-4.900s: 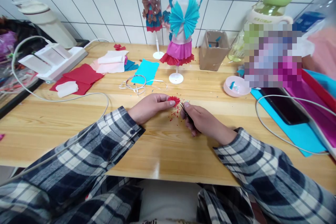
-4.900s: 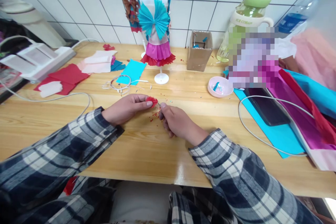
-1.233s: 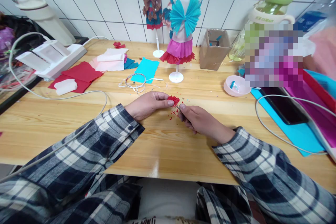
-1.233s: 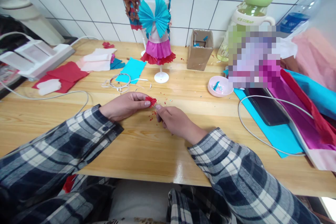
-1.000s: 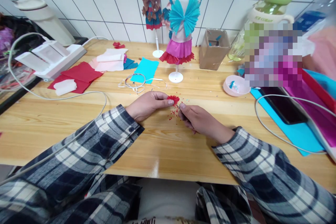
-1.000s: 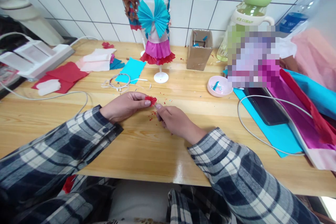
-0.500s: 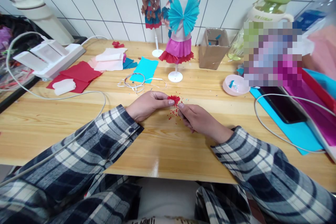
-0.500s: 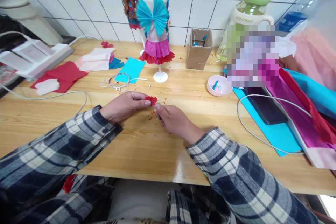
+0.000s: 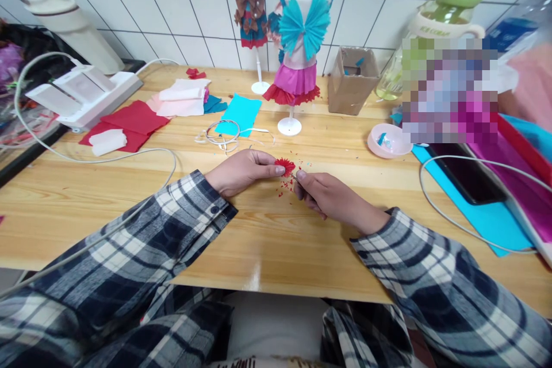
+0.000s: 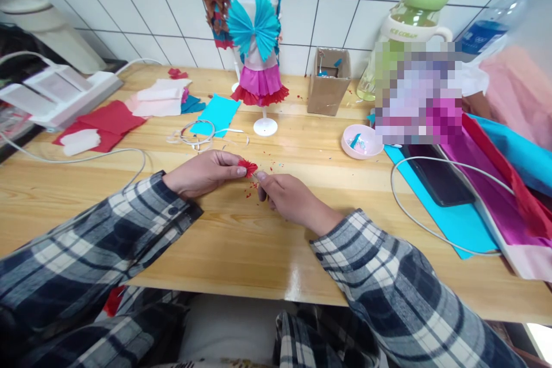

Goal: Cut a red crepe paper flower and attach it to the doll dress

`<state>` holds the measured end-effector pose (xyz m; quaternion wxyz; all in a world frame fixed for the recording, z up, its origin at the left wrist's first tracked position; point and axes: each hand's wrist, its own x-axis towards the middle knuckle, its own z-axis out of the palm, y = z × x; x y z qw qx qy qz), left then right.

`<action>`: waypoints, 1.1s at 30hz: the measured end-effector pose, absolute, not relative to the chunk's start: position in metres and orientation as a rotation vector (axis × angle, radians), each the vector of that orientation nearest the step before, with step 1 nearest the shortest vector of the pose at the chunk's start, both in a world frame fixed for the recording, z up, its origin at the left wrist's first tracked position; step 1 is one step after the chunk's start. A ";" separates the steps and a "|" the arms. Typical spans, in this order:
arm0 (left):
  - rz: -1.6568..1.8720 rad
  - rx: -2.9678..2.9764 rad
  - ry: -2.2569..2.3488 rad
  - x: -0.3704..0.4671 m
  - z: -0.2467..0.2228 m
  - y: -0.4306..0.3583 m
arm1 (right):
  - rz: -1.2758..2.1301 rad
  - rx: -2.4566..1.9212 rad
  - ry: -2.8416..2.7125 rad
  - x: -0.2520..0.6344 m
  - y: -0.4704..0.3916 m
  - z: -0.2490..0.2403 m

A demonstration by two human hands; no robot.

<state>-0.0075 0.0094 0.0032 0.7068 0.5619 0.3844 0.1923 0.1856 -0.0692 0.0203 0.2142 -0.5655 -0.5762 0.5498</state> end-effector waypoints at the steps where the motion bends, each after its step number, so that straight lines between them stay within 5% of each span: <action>1: 0.421 1.262 0.860 -0.008 0.003 0.009 | 1.531 -1.552 -1.610 0.186 -0.069 0.020; 33: 0.332 1.355 0.777 -0.010 0.006 0.013 | 1.520 -1.465 -1.807 0.187 -0.069 0.018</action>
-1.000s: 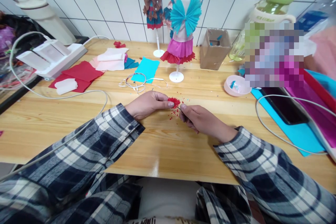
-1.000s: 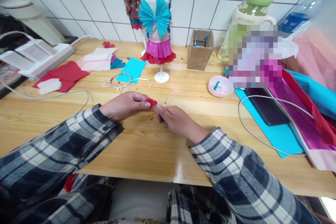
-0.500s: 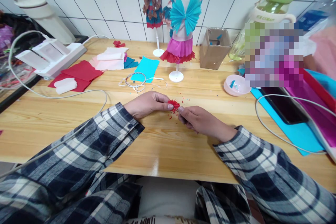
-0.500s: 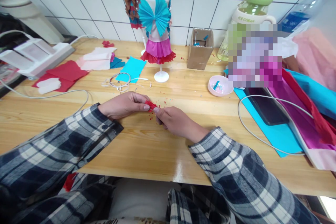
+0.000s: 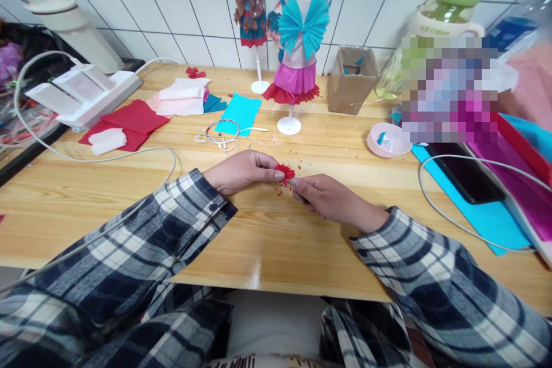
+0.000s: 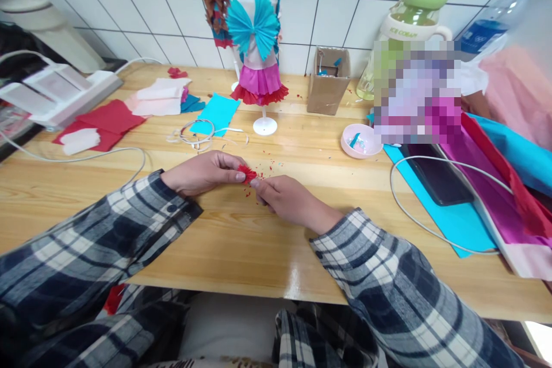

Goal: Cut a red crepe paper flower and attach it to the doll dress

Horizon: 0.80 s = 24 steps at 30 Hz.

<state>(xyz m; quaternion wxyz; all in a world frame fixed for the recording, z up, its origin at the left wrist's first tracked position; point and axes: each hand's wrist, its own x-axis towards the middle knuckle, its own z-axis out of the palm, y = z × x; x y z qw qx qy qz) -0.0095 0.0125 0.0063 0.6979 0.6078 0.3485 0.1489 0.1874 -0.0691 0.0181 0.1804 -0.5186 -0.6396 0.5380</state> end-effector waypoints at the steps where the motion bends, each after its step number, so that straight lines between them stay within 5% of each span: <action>1: 0.336 1.340 0.781 -0.009 0.006 0.013 | 1.521 -1.469 -1.802 0.187 -0.069 0.019; 24: 0.512 1.182 0.874 -0.003 0.003 0.004 | 1.478 -1.564 -1.616 0.185 -0.069 0.013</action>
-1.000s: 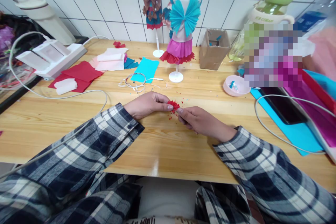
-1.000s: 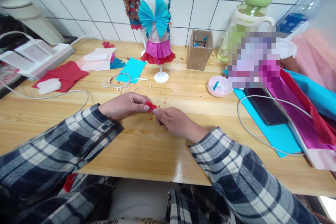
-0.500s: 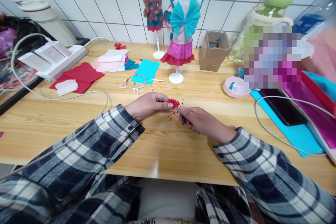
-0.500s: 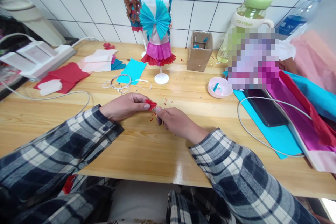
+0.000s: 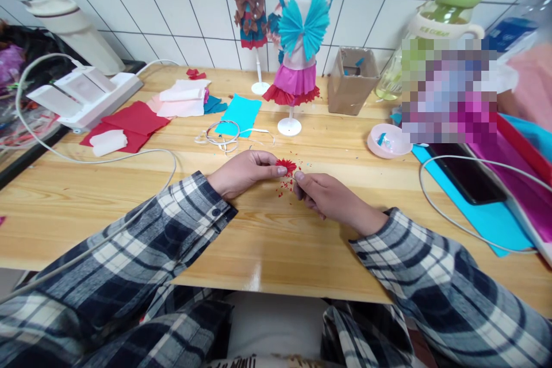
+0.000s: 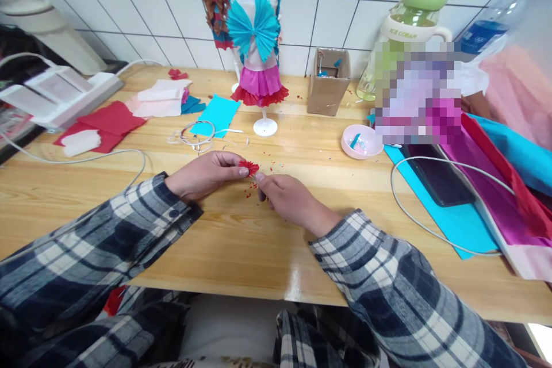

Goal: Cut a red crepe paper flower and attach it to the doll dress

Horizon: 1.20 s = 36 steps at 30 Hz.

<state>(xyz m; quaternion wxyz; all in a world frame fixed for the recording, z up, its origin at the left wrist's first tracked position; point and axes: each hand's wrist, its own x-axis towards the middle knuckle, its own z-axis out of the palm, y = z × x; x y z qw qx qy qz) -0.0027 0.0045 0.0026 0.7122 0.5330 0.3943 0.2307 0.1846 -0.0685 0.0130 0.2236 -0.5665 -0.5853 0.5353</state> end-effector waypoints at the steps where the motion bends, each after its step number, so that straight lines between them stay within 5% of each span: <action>1: 0.509 1.193 0.874 -0.003 0.002 0.004 | 1.462 -1.563 -1.628 0.185 -0.068 0.013; 36: 0.535 1.127 0.862 -0.004 -0.002 0.006 | 1.487 -1.543 -1.514 0.188 -0.066 0.008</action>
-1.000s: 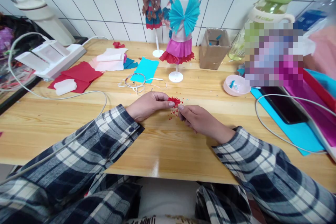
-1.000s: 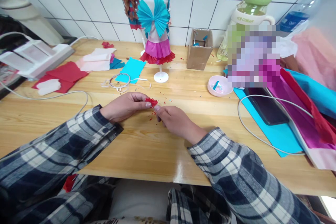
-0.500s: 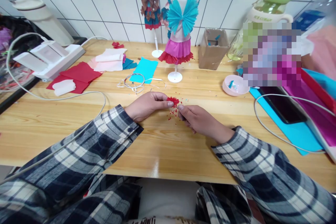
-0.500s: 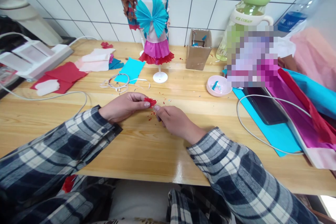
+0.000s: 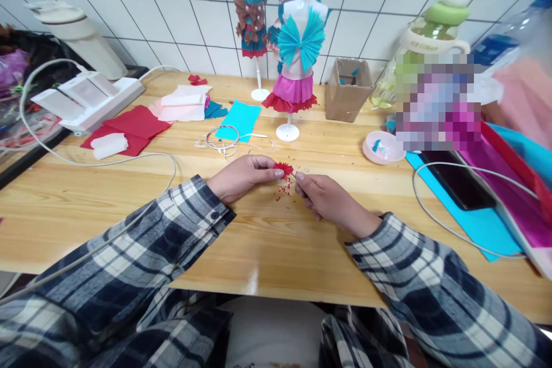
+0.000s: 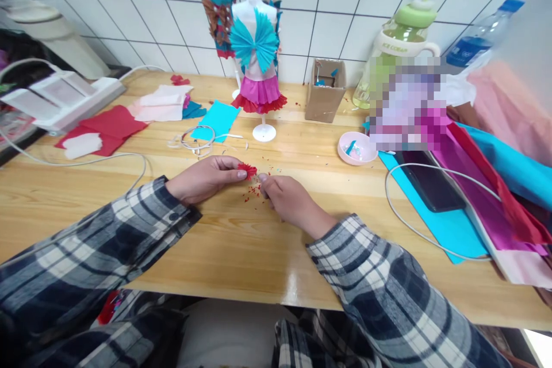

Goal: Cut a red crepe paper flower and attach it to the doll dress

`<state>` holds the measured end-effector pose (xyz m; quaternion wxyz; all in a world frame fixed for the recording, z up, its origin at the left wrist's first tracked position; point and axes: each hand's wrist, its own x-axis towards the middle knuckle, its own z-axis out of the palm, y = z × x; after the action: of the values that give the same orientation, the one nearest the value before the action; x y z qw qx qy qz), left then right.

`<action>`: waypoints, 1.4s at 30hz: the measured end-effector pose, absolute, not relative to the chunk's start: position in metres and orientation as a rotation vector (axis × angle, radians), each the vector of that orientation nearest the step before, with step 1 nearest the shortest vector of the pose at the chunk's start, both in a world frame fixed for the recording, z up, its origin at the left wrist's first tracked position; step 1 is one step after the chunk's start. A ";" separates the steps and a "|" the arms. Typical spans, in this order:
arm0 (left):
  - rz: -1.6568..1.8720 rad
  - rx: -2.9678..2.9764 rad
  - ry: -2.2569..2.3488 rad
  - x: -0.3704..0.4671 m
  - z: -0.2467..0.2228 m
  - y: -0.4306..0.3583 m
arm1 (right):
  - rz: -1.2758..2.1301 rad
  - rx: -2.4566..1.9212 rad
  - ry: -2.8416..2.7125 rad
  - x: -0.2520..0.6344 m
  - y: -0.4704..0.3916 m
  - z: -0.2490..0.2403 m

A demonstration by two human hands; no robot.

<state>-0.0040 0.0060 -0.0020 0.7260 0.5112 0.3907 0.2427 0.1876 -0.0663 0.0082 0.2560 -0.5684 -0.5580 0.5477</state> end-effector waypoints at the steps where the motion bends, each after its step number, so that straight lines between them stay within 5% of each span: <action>1: 0.540 1.115 0.857 -0.004 -0.002 0.006 | 1.481 -1.565 -1.496 0.188 -0.066 0.009; 42: 0.532 1.086 0.777 -0.004 0.001 0.007 | 1.375 -1.580 -1.718 0.188 -0.066 0.013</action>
<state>-0.0041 0.0065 0.0007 0.7526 0.4976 0.3558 0.2439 0.1879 -0.0660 0.0126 0.2144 -0.5697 -0.6194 0.4959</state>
